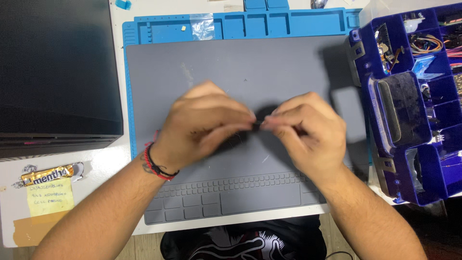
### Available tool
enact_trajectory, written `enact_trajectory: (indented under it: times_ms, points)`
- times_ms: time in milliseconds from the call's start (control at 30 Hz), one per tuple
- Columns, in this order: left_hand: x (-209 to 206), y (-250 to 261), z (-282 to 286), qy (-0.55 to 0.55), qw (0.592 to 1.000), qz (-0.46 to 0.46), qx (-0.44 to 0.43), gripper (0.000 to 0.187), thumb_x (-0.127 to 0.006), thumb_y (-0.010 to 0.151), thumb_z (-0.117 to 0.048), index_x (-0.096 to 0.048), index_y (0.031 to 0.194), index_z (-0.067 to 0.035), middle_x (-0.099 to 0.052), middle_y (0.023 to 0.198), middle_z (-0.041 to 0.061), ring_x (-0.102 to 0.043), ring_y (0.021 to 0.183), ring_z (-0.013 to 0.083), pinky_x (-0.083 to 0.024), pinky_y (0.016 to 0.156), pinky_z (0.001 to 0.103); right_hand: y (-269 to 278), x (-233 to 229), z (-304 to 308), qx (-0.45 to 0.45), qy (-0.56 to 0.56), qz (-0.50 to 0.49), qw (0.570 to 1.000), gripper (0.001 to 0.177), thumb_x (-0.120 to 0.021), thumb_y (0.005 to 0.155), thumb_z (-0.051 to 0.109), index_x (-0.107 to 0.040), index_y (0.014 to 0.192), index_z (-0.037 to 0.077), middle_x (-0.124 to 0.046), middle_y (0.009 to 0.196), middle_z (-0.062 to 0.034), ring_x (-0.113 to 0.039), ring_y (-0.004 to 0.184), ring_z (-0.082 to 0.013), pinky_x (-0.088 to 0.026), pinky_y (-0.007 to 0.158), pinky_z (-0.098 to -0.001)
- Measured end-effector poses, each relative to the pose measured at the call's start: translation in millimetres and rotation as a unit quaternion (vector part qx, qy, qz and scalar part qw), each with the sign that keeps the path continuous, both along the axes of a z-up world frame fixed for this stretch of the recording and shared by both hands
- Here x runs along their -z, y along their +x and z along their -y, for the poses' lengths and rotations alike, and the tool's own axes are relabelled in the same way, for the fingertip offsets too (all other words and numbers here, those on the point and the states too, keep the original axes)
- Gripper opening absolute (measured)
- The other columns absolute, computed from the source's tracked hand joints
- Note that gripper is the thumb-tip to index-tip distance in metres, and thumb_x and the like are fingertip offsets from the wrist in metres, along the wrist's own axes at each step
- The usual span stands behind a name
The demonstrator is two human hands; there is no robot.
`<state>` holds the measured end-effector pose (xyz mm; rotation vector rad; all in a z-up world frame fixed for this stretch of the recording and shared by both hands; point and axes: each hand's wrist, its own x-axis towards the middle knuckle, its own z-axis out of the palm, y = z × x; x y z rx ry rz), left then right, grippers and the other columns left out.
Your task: The person bends and shapes thin metal wires by hand on a gray work mat. They repeatedly pick up individual wires, bend them into curved shapes, and place them back onto the mat.
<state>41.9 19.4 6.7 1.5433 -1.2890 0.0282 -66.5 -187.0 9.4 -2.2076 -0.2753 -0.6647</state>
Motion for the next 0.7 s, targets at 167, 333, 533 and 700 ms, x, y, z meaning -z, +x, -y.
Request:
enact_trajectory:
  times_ms: [167,333,533,700]
  points:
    - [4.8,11.9,-1.3,0.072,0.973,0.145,-0.162,0.015,-0.074,0.103,-0.007,-0.073,0.117,-0.003,-0.072,0.118,0.011,-0.06,0.097,0.0336,-0.051,0.09,0.044,0.1,4.3,6.8,0.124,0.075,-0.066,0.987,0.01,-0.075,0.101,0.004,-0.065,0.098,0.007,-0.062,0.095,-0.0075,-0.046,0.067,-0.0113,-0.043,0.083,-0.0282]
    - [27.1,8.0,1.9,0.217,0.921,0.246,-0.21,0.009,-0.082,0.093,-0.02,-0.075,0.099,-0.02,-0.069,0.121,0.003,-0.058,0.107,0.0315,-0.046,0.083,0.048,1.0,8.5,5.9,0.128,0.133,-0.091,0.979,0.007,-0.066,0.104,0.01,-0.059,0.102,0.008,-0.053,0.096,-0.0051,-0.047,0.074,-0.0113,-0.043,0.081,-0.0263]
    - [23.9,7.1,11.5,0.198,0.904,0.297,-0.235,0.022,-0.067,0.086,0.002,-0.062,0.074,-0.015,-0.069,0.117,0.008,-0.058,0.102,0.0323,-0.044,0.079,0.046,2.0,10.5,3.6,0.117,0.132,-0.095,0.98,0.007,-0.066,0.104,0.008,-0.059,0.103,0.007,-0.053,0.094,-0.005,-0.048,0.076,-0.0123,-0.042,0.082,-0.0269]
    - [22.5,5.1,16.6,0.194,0.893,0.332,-0.233,0.023,-0.056,0.091,0.009,-0.053,0.078,-0.01,-0.068,0.111,0.009,-0.06,0.102,0.0297,-0.045,0.078,0.039,1.3,7.4,0.4,0.137,0.15,-0.136,0.97,0.006,-0.069,0.104,0.01,-0.063,0.105,0.007,-0.062,0.092,-0.0014,-0.051,0.07,-0.0087,-0.045,0.073,-0.0233]
